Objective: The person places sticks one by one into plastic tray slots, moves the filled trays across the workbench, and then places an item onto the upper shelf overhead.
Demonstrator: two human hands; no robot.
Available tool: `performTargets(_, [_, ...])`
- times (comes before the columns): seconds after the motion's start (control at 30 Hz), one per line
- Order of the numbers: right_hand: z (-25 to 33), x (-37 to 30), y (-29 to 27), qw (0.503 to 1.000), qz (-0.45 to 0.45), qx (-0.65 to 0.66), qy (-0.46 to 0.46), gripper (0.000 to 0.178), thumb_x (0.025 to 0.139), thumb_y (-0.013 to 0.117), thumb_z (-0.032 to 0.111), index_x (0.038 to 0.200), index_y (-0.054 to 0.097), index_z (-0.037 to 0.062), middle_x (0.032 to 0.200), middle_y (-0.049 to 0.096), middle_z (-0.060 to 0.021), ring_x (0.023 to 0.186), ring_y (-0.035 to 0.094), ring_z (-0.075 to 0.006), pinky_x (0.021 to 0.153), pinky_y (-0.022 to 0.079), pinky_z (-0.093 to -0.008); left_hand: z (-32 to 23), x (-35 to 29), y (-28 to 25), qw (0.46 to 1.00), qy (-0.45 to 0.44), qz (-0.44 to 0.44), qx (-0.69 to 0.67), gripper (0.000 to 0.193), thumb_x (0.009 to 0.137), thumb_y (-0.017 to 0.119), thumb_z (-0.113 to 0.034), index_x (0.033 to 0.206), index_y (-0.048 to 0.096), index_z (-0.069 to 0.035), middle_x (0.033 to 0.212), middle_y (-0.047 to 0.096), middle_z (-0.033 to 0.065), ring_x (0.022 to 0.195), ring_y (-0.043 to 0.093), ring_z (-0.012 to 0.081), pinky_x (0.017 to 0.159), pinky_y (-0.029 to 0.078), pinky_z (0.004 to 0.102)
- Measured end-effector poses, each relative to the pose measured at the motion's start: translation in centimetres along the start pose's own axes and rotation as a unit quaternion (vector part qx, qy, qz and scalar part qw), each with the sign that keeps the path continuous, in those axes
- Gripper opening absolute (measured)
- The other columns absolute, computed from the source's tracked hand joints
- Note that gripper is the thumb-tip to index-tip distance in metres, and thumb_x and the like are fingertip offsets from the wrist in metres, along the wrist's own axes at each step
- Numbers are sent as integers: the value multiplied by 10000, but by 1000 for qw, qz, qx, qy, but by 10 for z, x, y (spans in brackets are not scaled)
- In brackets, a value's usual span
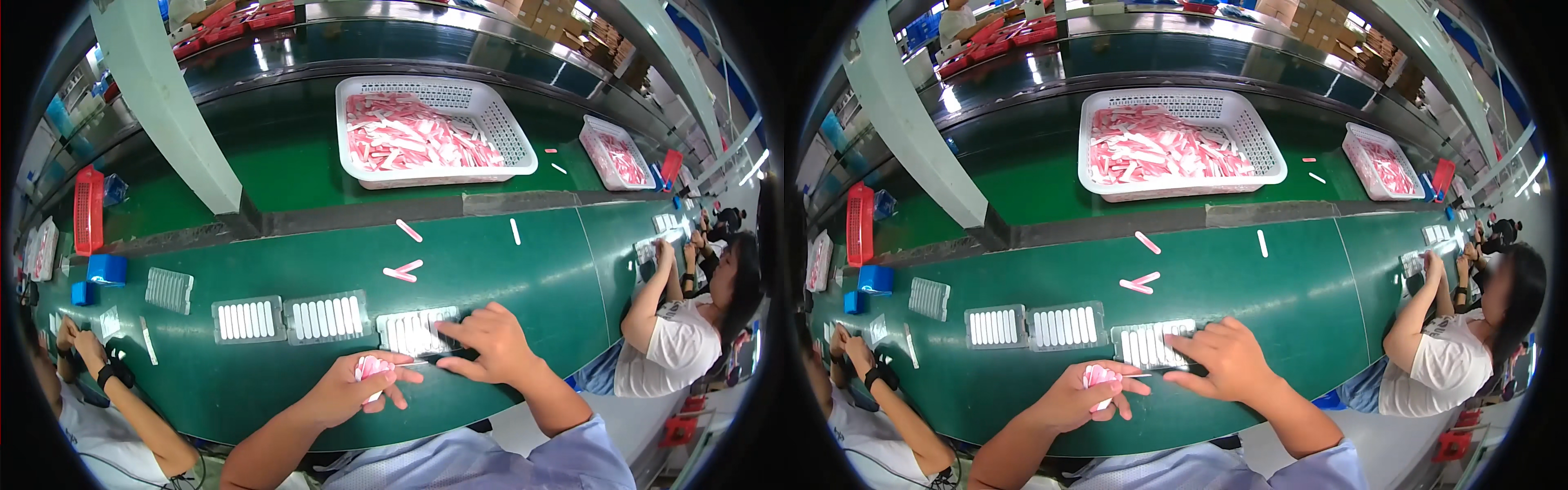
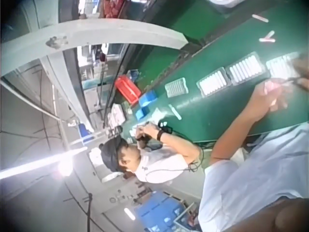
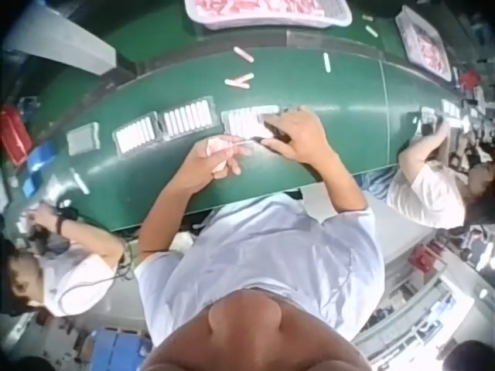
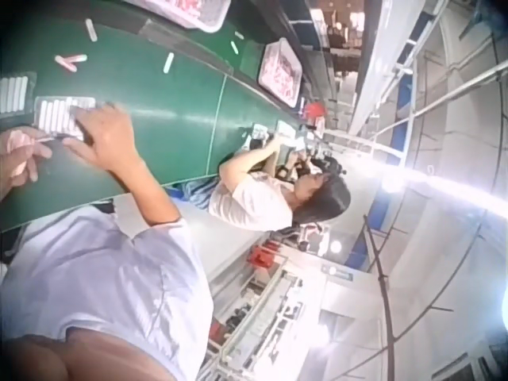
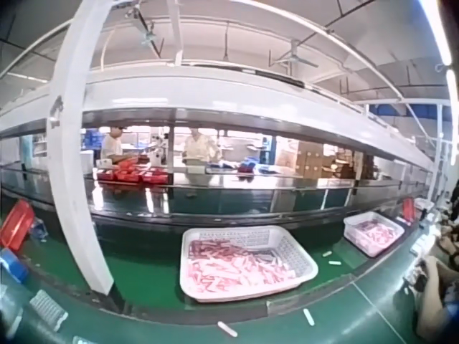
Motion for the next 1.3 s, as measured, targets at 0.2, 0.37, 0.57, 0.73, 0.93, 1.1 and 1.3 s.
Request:
performTargets(0.2, [1,-5,35,902,132,323,253,252,845,783,146,1061,739,24,721,711,-22,594,620,-87,607,489,-247,-2,1,2,996,60,-17,66,349,1024,531,-80,1358,531,19,1214,681,159,842,699,156,539,411,214])
performTargets(0.37, [-10,-25,54,795,94,518,301,174,894,741,103,1047,737,19,783,745,-56,606,673,-110,589,507,-242,-20,-6,14,956,208,-28,205,338,1023,538,-79,1350,551,1,1115,712,127,809,684,109,535,400,196])
performTargets(0.57, [-18,-24,28,893,35,371,252,162,896,724,71,1054,745,39,868,755,-94,656,691,-144,612,518,-240,-14,-5,6,982,154,-44,98,351,1012,566,-95,1356,562,-28,883,738,92,633,522,24,524,386,198])
performTargets(0.73, [3,-11,20,941,36,293,168,157,898,664,23,1030,737,65,833,665,-69,684,602,-153,549,469,-284,-8,-2,4,985,138,-17,101,339,1010,577,-99,1339,576,-18,921,735,120,695,597,44,519,388,201])
performTargets(0.93, [1,-13,18,938,40,306,161,92,916,600,21,993,651,14,788,595,-68,665,554,-163,584,452,-300,-14,-1,0,990,134,-42,29,286,975,568,10,1260,587,24,1110,694,192,803,723,225,474,389,237])
performTargets(1.1, [-32,-17,13,931,50,284,223,81,974,542,78,995,589,16,781,599,-87,636,544,-178,599,442,-315,-3,1,-23,989,98,-67,-84,395,928,624,20,1313,534,17,1173,659,194,894,700,231,550,431,245])
performTargets(1.3, [-73,-14,21,885,42,380,266,65,984,582,58,980,617,3,794,585,26,697,492,-32,595,413,-223,-7,2,-5,985,66,0,-158,693,847,700,45,1465,392,-4,1347,566,168,1134,613,240,743,503,267])
Point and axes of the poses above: each hand's wrist, its own x-axis towards the middle knuckle, its own y-axis out of the palm, z = x × y, the point moved 9 cm from there along x, towards the middle knuckle
